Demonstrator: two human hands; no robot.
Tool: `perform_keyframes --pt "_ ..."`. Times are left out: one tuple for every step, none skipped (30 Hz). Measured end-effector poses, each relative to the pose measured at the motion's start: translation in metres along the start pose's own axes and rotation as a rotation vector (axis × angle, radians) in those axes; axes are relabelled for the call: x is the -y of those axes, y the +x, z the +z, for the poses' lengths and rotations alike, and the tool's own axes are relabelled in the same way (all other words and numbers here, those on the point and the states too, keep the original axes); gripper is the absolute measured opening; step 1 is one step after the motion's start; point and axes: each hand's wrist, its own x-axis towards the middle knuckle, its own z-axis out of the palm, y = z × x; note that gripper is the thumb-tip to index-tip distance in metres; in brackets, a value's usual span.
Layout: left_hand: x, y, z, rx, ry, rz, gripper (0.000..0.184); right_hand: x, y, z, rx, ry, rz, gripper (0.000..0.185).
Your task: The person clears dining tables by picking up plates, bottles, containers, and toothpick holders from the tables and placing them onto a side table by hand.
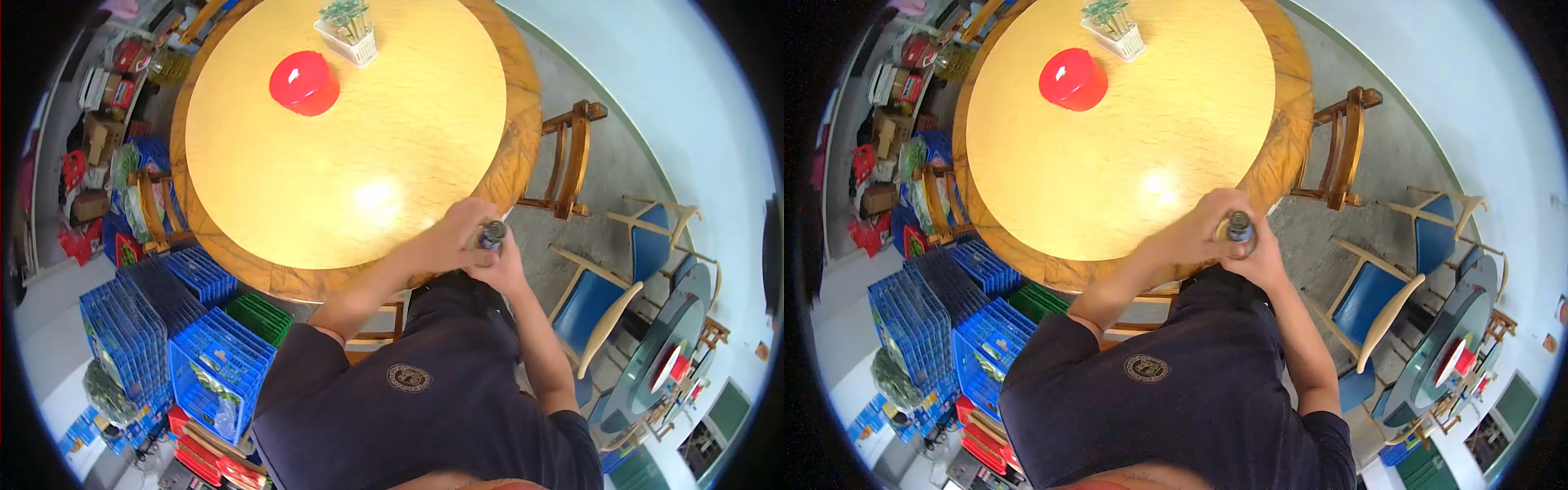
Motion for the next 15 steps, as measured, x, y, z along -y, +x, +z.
perform_keyframes --pt "0.009 0.008 -0.007 -0.002 -0.088 -0.098 0.027 -0.017 -0.01 -0.001 -0.049 0.033 0.042 0.074" --pt "0.021 0.017 -0.016 -0.004 -0.176 -0.199 0.027 -0.03 -0.02 -0.002 -0.098 0.067 0.085 0.073" --pt "0.05 0.032 -0.034 -0.148 -0.333 -0.259 0.026 -0.011 -0.029 -0.012 -0.121 -0.031 0.153 0.072" --pt "0.084 0.051 -0.059 -0.294 -0.487 -0.317 0.025 -0.019 -0.04 -0.011 -0.207 0.046 0.141 0.072" --pt "0.107 0.069 -0.084 -0.503 -0.315 -0.333 0.025 -0.032 -0.052 -0.011 -0.292 0.121 0.127 0.072" --pt "0.118 0.087 -0.106 -0.719 -0.242 -0.379 0.035 -0.042 -0.062 -0.014 -0.376 0.194 0.11 0.072" --pt "0.155 0.105 -0.135 -0.861 -0.157 -0.34 0.049 -0.045 -0.072 -0.019 -0.414 0.142 0.113 0.072" --pt "0.191 0.124 -0.163 -1.002 -0.062 -0.309 0.064 -0.048 -0.083 -0.025 -0.45 0.088 0.117 0.072" --pt "0.193 0.138 -0.182 -1.068 0.158 -0.327 0.075 -0.05 -0.09 -0.03 -0.486 0.031 0.118 0.072" --pt "0.198 0.15 -0.198 -1.126 0.381 -0.341 0.086 -0.047 -0.095 -0.032 -0.506 0.024 0.141 0.072" --pt "0.201 0.161 -0.209 -1.159 0.378 -0.338 0.09 -0.042 -0.099 -0.037 -0.527 0.017 0.163 0.072" --pt "0.205 0.172 -0.217 -1.19 0.375 -0.334 0.094 -0.039 -0.103 -0.04 -0.551 0.01 0.184 0.072" --pt "0.211 0.183 -0.225 -1.221 0.37 -0.329 0.098 -0.047 -0.109 -0.041 -0.581 0.074 0.212 0.07" --pt "0.22 0.194 -0.233 -1.272 0.336 -0.446 0.097 -0.051 -0.113 -0.04 -0.59 0.025 0.242 0.07" --pt "0.234 0.205 -0.24 -1.314 0.298 -0.562 0.096 -0.053 -0.117 -0.04 -0.605 -0.025 0.273 0.069"
